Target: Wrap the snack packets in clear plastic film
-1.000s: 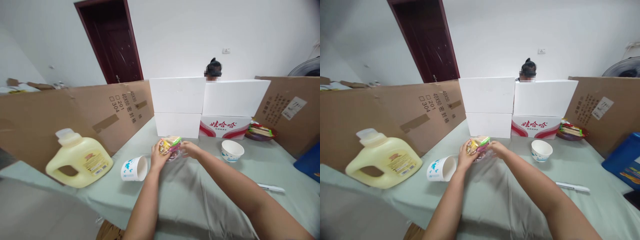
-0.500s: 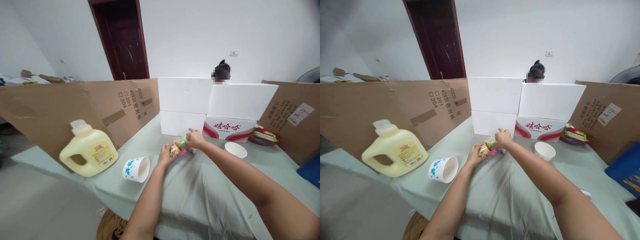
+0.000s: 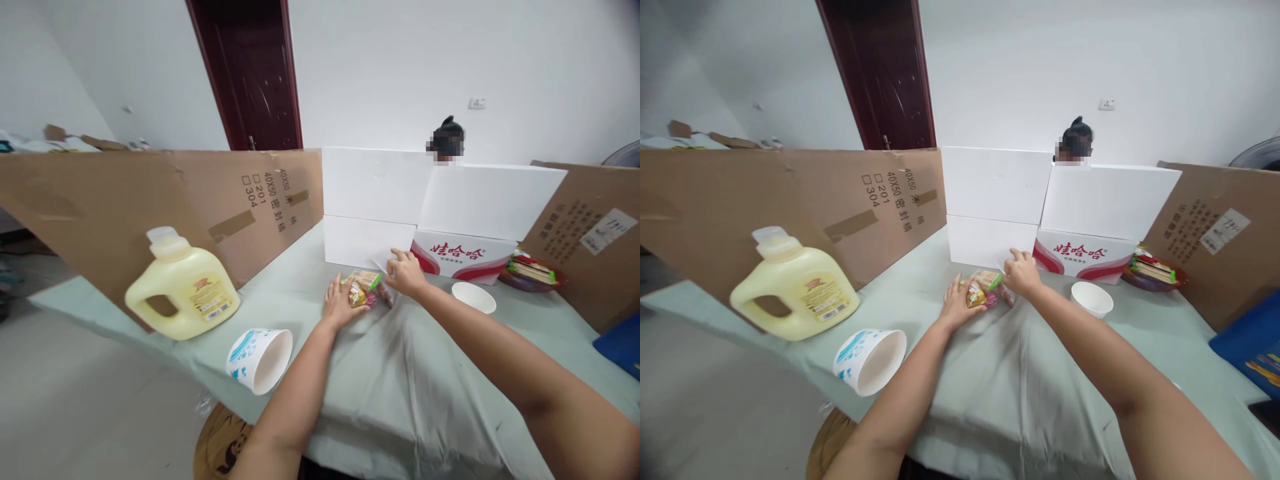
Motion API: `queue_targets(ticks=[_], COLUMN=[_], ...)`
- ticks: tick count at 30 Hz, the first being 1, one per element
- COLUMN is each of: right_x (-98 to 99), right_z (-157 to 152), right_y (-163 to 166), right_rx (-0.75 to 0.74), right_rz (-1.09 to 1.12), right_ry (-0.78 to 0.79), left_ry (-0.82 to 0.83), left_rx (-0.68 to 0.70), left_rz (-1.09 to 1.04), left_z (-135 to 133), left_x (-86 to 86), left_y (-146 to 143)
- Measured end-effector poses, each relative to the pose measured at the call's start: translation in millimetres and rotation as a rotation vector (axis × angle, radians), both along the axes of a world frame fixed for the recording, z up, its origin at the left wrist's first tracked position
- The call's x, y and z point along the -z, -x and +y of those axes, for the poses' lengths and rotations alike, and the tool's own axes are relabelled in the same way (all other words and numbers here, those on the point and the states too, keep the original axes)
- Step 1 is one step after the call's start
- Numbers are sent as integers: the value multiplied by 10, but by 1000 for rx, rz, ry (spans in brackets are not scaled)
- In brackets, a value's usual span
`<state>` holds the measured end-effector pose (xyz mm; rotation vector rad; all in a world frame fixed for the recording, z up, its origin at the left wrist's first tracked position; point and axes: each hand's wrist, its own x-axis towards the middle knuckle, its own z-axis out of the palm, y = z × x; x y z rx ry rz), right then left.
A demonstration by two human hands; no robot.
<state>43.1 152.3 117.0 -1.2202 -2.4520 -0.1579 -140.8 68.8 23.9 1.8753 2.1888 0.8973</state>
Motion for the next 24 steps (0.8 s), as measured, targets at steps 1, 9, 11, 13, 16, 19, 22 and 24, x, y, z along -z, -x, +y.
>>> queue_targets(ticks=[1, 9, 11, 13, 16, 19, 22, 24], right_x=[10, 215, 259, 264, 232, 255, 355, 407], right_z=[-14, -60, -55, -58, -85, -118, -125, -100], right_y=[-7, -52, -42, -30, -28, -45, -72, -107], right_rx=[-15, -121, -131, -160, -224, -334, -395, -374], right_rz=[0, -4, 4, 3, -19, -44, -28, 7], right_ry=[-15, -64, -57, -62, -91, -117, -97, -91], left_ry=[-44, -33, 53, 9, -94, -179, -42, 27], left_rx=[-20, -656, -703, -660, -680, -700, -649, -631], left_rz=[13, -9, -58, -98, -149, -241, -438, -458], left_z=[-83, -2030, -2346, -2469, -2368, -2034, -1597, -1356], left_x=[-105, -174, 67, 223, 184, -47, -212, -237], left_y=[-53, 665, 921, 1070, 1191, 1355, 1565, 1678])
